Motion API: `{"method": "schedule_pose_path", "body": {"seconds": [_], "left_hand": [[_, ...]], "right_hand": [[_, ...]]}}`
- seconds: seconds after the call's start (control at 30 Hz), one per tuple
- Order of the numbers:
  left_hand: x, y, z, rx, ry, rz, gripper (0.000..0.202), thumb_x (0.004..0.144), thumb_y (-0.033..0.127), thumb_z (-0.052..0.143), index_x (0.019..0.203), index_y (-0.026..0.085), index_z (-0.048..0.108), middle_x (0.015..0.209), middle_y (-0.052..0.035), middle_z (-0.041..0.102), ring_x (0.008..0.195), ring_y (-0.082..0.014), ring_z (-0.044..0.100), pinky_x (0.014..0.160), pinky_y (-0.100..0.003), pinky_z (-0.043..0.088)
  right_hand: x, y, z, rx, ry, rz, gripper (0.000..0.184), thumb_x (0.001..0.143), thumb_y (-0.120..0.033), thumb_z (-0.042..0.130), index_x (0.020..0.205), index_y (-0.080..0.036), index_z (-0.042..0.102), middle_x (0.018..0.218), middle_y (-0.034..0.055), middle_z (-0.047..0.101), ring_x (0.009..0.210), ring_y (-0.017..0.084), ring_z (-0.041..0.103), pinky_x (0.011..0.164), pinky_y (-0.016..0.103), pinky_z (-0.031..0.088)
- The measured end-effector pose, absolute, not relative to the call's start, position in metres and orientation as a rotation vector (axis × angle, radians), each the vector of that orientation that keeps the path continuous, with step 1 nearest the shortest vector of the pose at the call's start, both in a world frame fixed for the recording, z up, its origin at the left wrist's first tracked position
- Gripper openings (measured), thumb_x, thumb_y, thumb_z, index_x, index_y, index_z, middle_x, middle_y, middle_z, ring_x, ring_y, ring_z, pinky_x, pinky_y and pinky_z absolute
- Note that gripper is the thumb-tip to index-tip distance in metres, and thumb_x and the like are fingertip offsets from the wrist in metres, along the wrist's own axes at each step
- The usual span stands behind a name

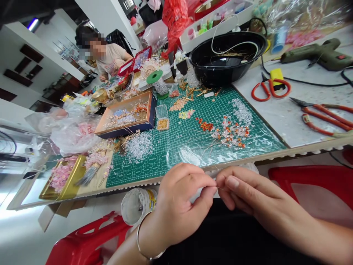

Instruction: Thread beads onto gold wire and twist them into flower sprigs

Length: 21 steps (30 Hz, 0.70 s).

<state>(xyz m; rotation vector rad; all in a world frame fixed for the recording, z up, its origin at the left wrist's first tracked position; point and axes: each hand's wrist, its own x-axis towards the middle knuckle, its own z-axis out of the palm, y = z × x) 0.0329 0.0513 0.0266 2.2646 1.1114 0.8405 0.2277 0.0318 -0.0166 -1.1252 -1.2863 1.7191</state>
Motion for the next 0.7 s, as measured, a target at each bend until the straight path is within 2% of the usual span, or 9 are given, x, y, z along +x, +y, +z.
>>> {"method": "schedule_pose_path", "body": {"seconds": [0.17, 0.27, 0.37, 0.43, 0.5, 0.6, 0.7], "left_hand": [[0.036, 0.06, 0.024, 2.119, 1.064, 0.889, 0.01, 0.09, 0.014, 0.068, 0.087, 0.024, 0.068, 0.082, 0.0017, 0.069, 0.08, -0.0127, 0.064, 0.074, -0.026, 0.05], [0.035, 0.064, 0.011, 1.767, 1.069, 0.948, 0.012, 0.095, 0.021, 0.063, 0.102, 0.028, 0.069, 0.097, 0.0009, 0.07, 0.089, -0.0133, 0.064, 0.074, -0.025, 0.05], [0.036, 0.067, -0.004, 1.469, 0.955, 0.913, 0.026, 0.099, 0.02, 0.053, 0.121, 0.03, 0.062, 0.12, -0.0026, 0.068, 0.109, -0.0183, 0.065, 0.092, -0.033, 0.053], [0.04, 0.068, -0.009, 1.497, 0.854, 0.824, 0.034, 0.093, 0.013, 0.055, 0.124, 0.027, 0.061, 0.129, -0.005, 0.066, 0.121, -0.0223, 0.061, 0.105, -0.04, 0.048], [0.045, 0.068, -0.011, 1.611, 0.791, 0.748, 0.043, 0.085, 0.005, 0.06, 0.124, 0.024, 0.06, 0.133, -0.0069, 0.065, 0.126, -0.0255, 0.059, 0.111, -0.043, 0.045], [0.051, 0.067, -0.01, 1.743, 0.792, 0.747, 0.04, 0.08, 0.011, 0.072, 0.118, 0.022, 0.062, 0.128, -0.0083, 0.067, 0.12, -0.0277, 0.063, 0.104, -0.042, 0.05], [0.052, 0.066, -0.013, 1.852, 0.804, 0.75, 0.023, 0.084, 0.023, 0.075, 0.105, 0.02, 0.066, 0.108, -0.0068, 0.073, 0.102, -0.024, 0.069, 0.093, -0.038, 0.053]], "right_hand": [[0.23, 0.036, -0.011, -1.116, -1.236, 1.766, 0.042, 0.093, -0.061, 0.061, 0.077, -0.022, 0.059, 0.065, -0.0036, 0.056, 0.058, 0.012, 0.049, 0.055, 0.023, 0.042], [0.235, 0.041, 0.002, -1.065, -1.153, 1.763, 0.04, 0.093, -0.06, 0.063, 0.077, -0.023, 0.063, 0.066, -0.0009, 0.063, 0.058, 0.013, 0.057, 0.057, 0.026, 0.051], [0.241, 0.045, 0.015, -1.041, -1.18, 1.661, 0.031, 0.09, -0.053, 0.07, 0.077, -0.026, 0.071, 0.076, 0.002, 0.072, 0.078, 0.019, 0.069, 0.074, 0.029, 0.058], [0.242, 0.047, 0.022, -1.002, -1.207, 1.623, 0.021, 0.089, -0.05, 0.074, 0.082, -0.03, 0.075, 0.086, 0.0001, 0.074, 0.09, 0.02, 0.07, 0.081, 0.029, 0.059], [0.241, 0.047, 0.029, -0.95, -1.193, 1.645, 0.013, 0.088, -0.046, 0.076, 0.085, -0.033, 0.076, 0.092, -0.0014, 0.073, 0.093, 0.02, 0.07, 0.084, 0.031, 0.059], [0.235, 0.046, 0.04, -0.932, -1.187, 1.633, 0.011, 0.087, -0.045, 0.077, 0.083, -0.035, 0.076, 0.088, -0.0019, 0.071, 0.088, 0.019, 0.069, 0.079, 0.031, 0.058], [0.231, 0.044, 0.047, -1.046, -1.281, 1.451, 0.02, 0.088, -0.053, 0.073, 0.08, -0.036, 0.071, 0.074, -0.0032, 0.063, 0.077, 0.017, 0.064, 0.075, 0.032, 0.057]]}}
